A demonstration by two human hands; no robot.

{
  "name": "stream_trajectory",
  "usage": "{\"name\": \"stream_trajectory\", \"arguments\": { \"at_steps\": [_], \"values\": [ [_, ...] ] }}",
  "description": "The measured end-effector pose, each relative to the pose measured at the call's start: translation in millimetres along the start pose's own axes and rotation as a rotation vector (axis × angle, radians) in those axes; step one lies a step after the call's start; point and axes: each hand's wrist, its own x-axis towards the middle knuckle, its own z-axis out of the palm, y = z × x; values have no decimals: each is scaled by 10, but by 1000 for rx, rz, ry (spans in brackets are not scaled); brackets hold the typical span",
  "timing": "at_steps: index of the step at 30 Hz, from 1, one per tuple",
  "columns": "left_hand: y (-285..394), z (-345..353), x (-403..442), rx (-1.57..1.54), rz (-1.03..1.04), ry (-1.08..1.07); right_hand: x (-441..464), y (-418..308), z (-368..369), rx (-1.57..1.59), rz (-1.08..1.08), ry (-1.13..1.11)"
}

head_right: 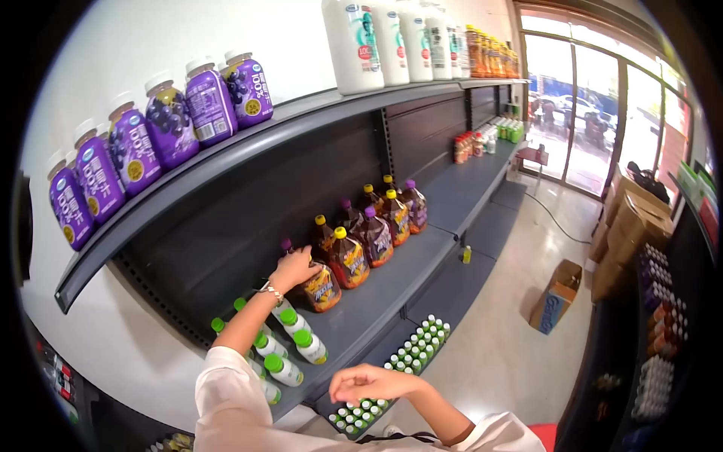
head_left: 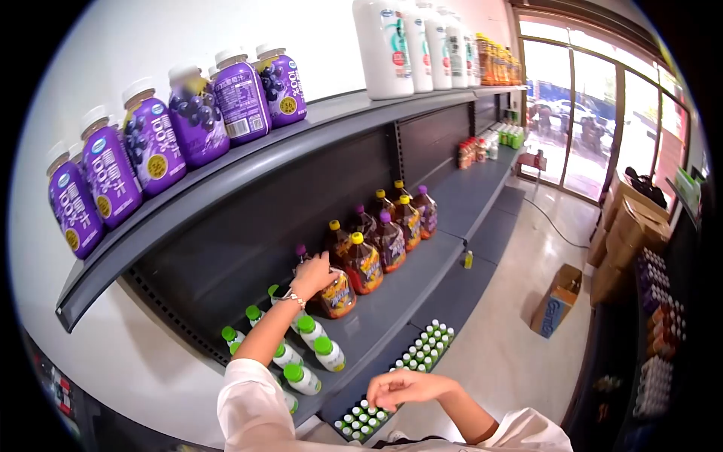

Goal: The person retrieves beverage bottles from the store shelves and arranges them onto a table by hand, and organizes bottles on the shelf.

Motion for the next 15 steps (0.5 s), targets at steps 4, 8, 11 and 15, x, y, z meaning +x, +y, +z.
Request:
{"name": "stream_trajectory", "arguments": {
  "at_steps": [4, 8, 11, 15],
  "values": [
    [-72, 166, 232, 91, 74, 106, 51, 422, -787, -42, 124, 501],
    [95, 272, 24, 24, 195, 385, 299, 884, -1547, -77, 3, 552],
    [461, 232, -216, 162, 332, 418, 613, 909, -2022, -561, -55, 735],
    [951, 357, -551, 387, 421, 427, 889, 996, -2466, -839, -299, 517]
  ]
}}
